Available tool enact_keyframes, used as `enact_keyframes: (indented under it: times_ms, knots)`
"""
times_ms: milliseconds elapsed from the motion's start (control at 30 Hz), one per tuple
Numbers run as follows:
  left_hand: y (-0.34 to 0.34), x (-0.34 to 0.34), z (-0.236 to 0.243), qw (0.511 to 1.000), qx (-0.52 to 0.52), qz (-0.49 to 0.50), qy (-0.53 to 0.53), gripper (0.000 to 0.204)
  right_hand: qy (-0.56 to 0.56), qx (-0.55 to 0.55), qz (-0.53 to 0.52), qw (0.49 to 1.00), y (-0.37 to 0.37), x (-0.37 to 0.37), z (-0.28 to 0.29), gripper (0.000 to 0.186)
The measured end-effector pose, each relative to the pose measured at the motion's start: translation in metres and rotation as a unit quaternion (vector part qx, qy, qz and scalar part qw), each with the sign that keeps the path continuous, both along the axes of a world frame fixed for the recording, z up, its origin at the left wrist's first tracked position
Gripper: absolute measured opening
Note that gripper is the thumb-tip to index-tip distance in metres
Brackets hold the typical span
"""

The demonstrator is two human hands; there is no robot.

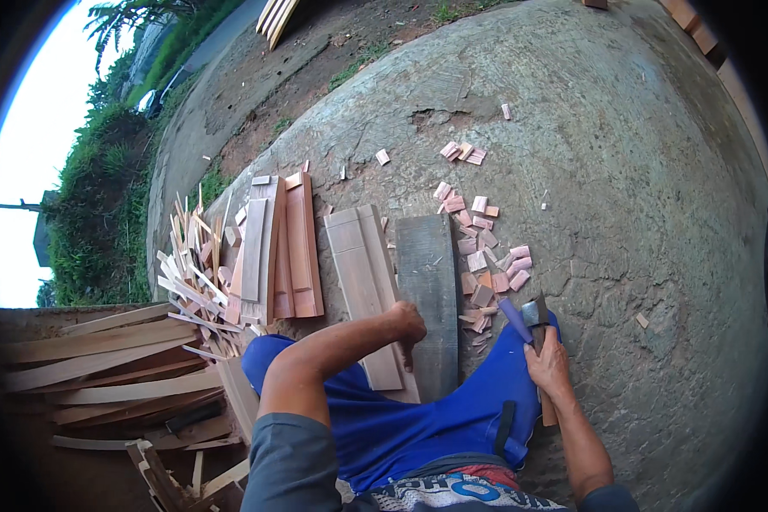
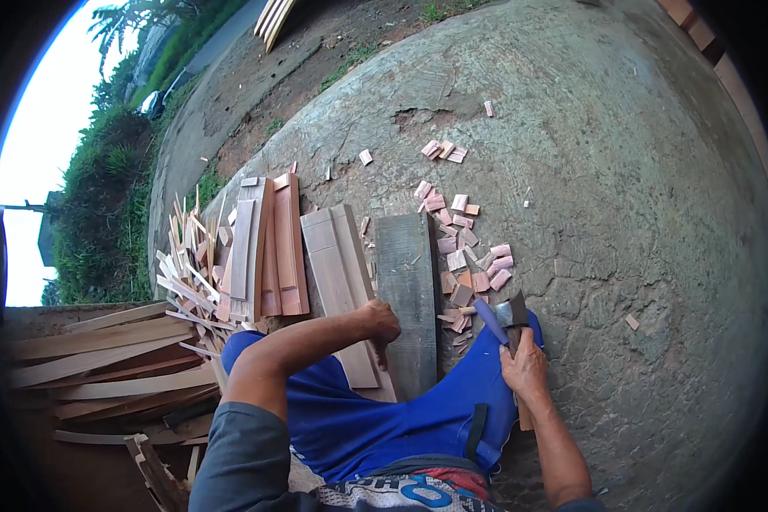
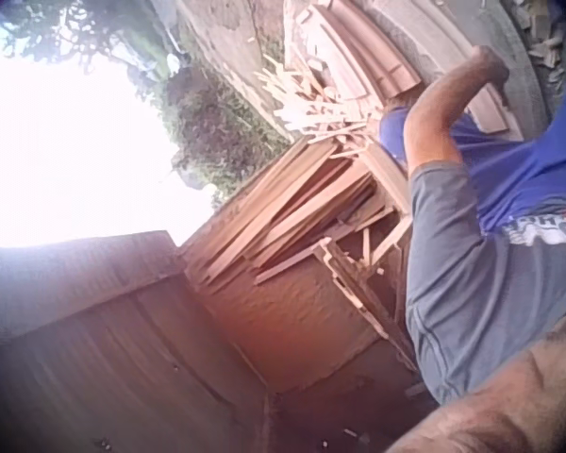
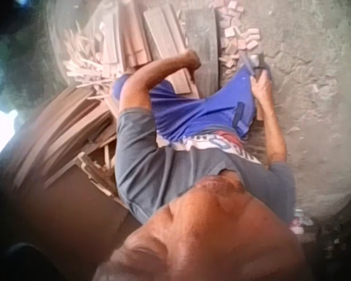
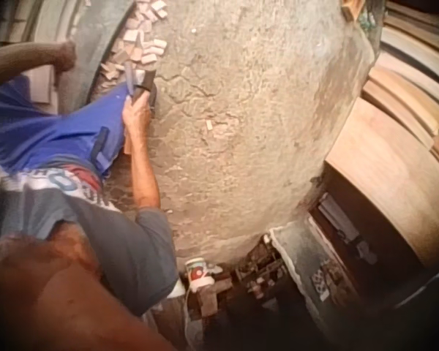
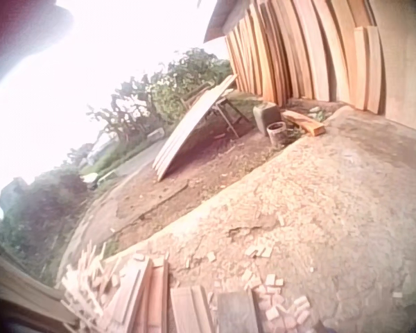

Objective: The person sits on the ground and uses a chisel and mallet to carve a rectangular wooden block. They repeatedly strike the chisel to remove wood shavings and occasionally reposition the block.

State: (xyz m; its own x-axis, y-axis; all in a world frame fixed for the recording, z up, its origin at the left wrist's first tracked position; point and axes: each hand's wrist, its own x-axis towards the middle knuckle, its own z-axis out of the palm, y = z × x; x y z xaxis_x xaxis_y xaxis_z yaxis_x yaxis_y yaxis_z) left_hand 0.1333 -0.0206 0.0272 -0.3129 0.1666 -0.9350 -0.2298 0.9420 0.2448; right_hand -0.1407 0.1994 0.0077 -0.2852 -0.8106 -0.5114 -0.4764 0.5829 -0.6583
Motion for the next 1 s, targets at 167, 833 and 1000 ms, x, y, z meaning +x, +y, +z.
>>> enact_keyframes:
  times_ms: [167,833,1000]
  knots:
    - [0.083,0.016,-0.089,0.971,0.081,0.079,0.209,0.06,-0.006,0.006,-0.009,1.0,-0.003,-0.001,0.007,0.045]
    - [0.059,0.009,-0.03,0.536,-0.284,0.758,0.243,0.102,0.019,0.03,0.003,0.999,-0.002,-0.003,0.009,0.049]
    - [0.051,0.011,-0.051,0.478,-0.21,0.775,0.357,0.1,0.003,0.027,0.015,1.0,-0.003,-0.004,0.013,0.05]
